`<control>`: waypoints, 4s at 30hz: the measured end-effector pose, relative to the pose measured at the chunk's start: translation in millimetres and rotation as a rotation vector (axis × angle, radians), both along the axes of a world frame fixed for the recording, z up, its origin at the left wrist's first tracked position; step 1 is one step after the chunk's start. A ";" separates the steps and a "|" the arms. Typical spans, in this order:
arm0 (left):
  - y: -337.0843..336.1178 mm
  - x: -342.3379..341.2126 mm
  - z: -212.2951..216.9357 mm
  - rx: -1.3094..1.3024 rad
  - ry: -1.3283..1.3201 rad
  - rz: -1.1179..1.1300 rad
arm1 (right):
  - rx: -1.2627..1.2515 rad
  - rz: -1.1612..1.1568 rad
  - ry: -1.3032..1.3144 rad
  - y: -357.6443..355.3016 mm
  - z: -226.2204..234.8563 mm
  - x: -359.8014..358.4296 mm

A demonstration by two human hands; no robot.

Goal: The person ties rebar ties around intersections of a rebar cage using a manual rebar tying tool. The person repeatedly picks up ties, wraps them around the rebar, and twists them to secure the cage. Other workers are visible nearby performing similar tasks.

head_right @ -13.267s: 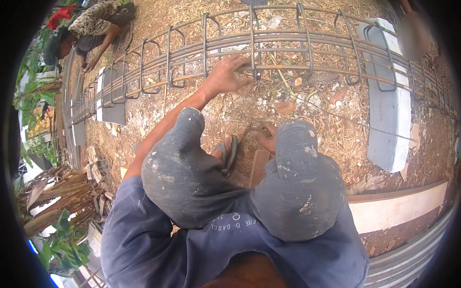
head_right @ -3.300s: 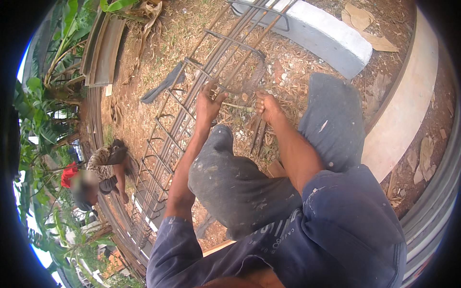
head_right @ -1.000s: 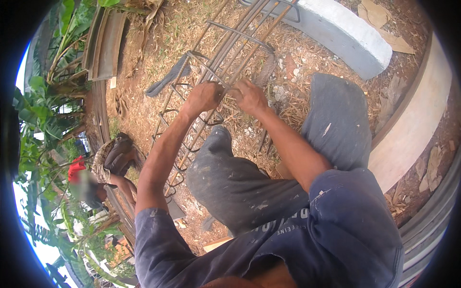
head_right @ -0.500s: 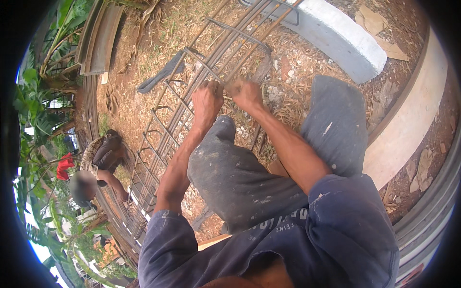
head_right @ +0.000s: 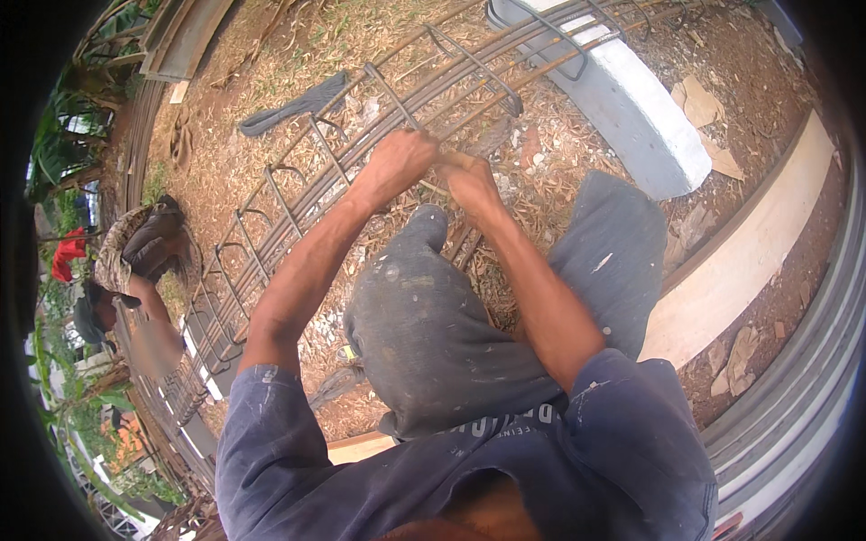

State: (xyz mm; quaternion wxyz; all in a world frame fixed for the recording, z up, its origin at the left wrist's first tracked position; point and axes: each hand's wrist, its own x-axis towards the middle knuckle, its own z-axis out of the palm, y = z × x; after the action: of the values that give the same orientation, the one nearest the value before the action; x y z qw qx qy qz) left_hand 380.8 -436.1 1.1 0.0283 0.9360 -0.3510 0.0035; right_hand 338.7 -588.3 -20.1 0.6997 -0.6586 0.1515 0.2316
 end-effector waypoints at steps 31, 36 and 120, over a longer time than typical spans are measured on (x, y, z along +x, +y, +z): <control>1.8 -26.1 -51.2 -0.912 -0.082 0.491 | -0.168 0.080 0.259 -58.2 -59.2 6.8; 4.6 -22.2 -60.9 -0.807 -0.092 0.522 | -1.072 0.642 0.153 -42.1 -110.0 -24.1; -65.1 -10.6 -40.3 -0.826 -0.107 0.050 | -1.835 0.911 -1.064 -62.9 118.6 -33.3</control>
State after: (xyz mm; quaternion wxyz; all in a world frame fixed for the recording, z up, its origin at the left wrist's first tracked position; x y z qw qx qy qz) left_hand 370.2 -501.2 -39.3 0.3829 0.8527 -0.2983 0.1933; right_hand 305.4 -651.2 98.5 -0.2155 -0.9274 -0.3029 -0.0417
